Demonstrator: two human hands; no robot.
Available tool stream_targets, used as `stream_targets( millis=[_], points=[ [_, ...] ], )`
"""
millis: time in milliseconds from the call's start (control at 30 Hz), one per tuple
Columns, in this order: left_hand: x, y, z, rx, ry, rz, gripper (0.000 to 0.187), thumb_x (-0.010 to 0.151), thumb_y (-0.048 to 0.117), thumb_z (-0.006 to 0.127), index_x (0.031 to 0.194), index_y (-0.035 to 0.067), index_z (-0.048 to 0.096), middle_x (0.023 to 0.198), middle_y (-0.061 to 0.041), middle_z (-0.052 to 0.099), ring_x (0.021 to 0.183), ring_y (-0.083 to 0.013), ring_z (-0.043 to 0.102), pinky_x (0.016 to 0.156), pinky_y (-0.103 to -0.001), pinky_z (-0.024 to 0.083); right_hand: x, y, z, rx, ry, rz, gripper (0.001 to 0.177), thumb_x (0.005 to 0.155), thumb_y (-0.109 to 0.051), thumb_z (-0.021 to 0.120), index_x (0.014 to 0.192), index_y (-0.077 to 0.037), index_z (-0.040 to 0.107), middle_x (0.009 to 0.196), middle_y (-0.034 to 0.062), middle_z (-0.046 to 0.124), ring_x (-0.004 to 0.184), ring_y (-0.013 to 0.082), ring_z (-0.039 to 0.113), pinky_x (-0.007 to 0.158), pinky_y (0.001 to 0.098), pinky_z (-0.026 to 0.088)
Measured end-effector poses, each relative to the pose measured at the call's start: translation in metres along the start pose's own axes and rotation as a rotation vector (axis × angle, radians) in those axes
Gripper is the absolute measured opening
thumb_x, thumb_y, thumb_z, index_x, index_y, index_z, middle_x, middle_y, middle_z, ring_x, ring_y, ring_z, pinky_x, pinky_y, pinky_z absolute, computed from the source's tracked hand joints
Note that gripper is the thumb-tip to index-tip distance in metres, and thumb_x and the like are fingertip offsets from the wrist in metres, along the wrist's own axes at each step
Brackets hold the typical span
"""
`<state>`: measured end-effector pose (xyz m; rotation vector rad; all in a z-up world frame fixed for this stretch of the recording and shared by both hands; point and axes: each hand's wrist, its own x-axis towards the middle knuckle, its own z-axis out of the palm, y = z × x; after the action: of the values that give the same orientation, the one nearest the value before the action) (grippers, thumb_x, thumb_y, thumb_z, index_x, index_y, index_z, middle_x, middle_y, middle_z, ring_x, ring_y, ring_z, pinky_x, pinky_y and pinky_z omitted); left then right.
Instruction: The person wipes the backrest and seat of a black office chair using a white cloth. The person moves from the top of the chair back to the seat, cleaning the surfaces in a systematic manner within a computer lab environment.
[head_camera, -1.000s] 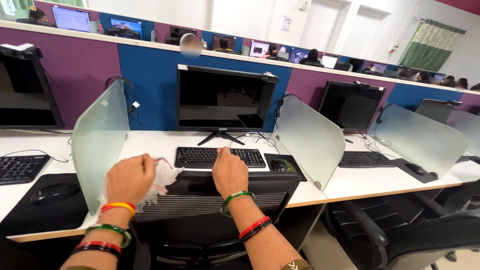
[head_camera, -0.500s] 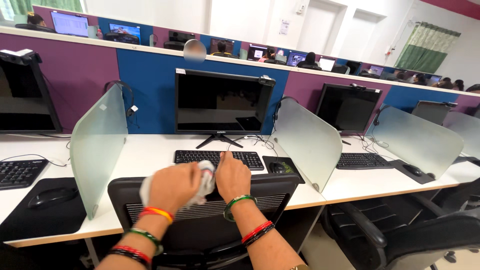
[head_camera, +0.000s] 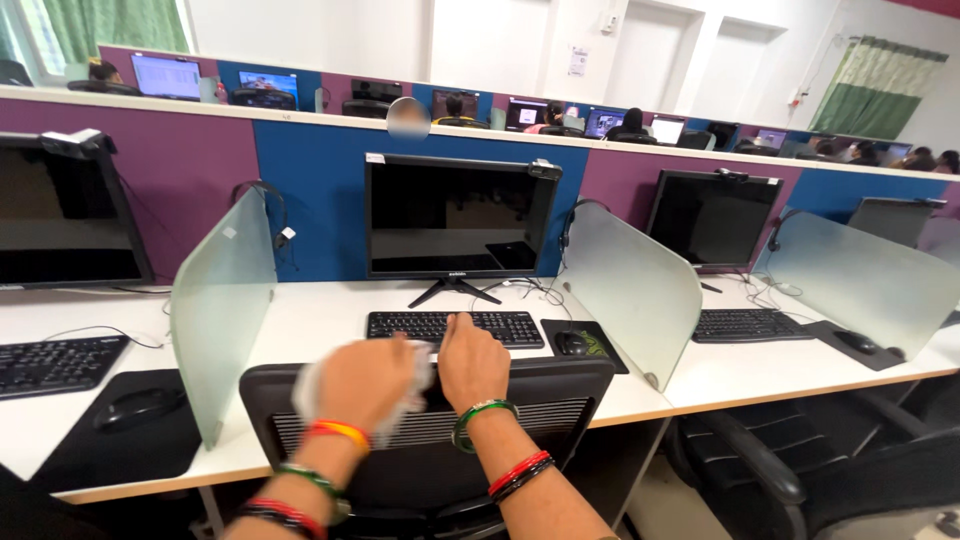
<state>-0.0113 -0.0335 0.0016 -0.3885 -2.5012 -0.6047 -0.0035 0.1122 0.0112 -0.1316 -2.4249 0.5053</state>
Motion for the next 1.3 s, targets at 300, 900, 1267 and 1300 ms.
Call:
stream_targets(
  millis=[300, 900, 1267, 1300],
  points=[
    [-0.002, 0.007, -0.014, 0.042, 0.012, 0.140, 0.041, 0.095, 0.038, 0.047, 0.076, 0.014, 0.075, 0.070, -0.013, 0.073, 0.064, -0.0386, 0.070, 0.063, -0.052, 0.055, 0.003, 0.012, -0.003, 0.041, 0.008, -0.028, 0.040, 0.107, -0.030, 0.040, 0.090, -0.001, 0.063, 0.074, 0.0240, 0.070, 0.073, 0.0437, 0.070, 0.070, 0.0525, 0.056],
    [-0.007, 0.033, -0.004, 0.001, 0.142, 0.195, 0.049, 0.097, 0.037, 0.046, 0.068, 0.008, 0.072, 0.070, -0.011, 0.073, 0.065, -0.0358, 0.070, 0.061, -0.048, 0.055, 0.008, 0.013, -0.010, 0.030, -0.034, -0.027, 0.041, 0.106, -0.031, 0.044, 0.088, -0.002, 0.066, 0.073, 0.0231, 0.070, 0.074, 0.0441, 0.071, 0.071, 0.0523, 0.057],
    [0.004, 0.042, 0.007, 0.119, 0.017, 0.229, 0.052, 0.102, 0.031, 0.042, 0.064, 0.009, 0.069, 0.061, -0.014, 0.069, 0.058, -0.0348, 0.070, 0.056, -0.047, 0.055, 0.011, 0.034, -0.024, 0.073, 0.044, 0.032, 0.030, 0.090, -0.032, 0.059, 0.085, -0.008, 0.076, 0.076, 0.0182, 0.073, 0.076, 0.0410, 0.071, 0.073, 0.0501, 0.057],
    [0.002, 0.052, 0.011, 0.090, 0.039, 0.232, 0.054, 0.102, 0.032, 0.041, 0.061, 0.009, 0.069, 0.060, -0.014, 0.069, 0.059, -0.0347, 0.070, 0.056, -0.047, 0.055, 0.011, 0.035, -0.024, 0.071, 0.036, 0.035, 0.031, 0.091, -0.033, 0.059, 0.086, -0.007, 0.076, 0.077, 0.0191, 0.073, 0.076, 0.0413, 0.071, 0.073, 0.0501, 0.057]
  ],
)
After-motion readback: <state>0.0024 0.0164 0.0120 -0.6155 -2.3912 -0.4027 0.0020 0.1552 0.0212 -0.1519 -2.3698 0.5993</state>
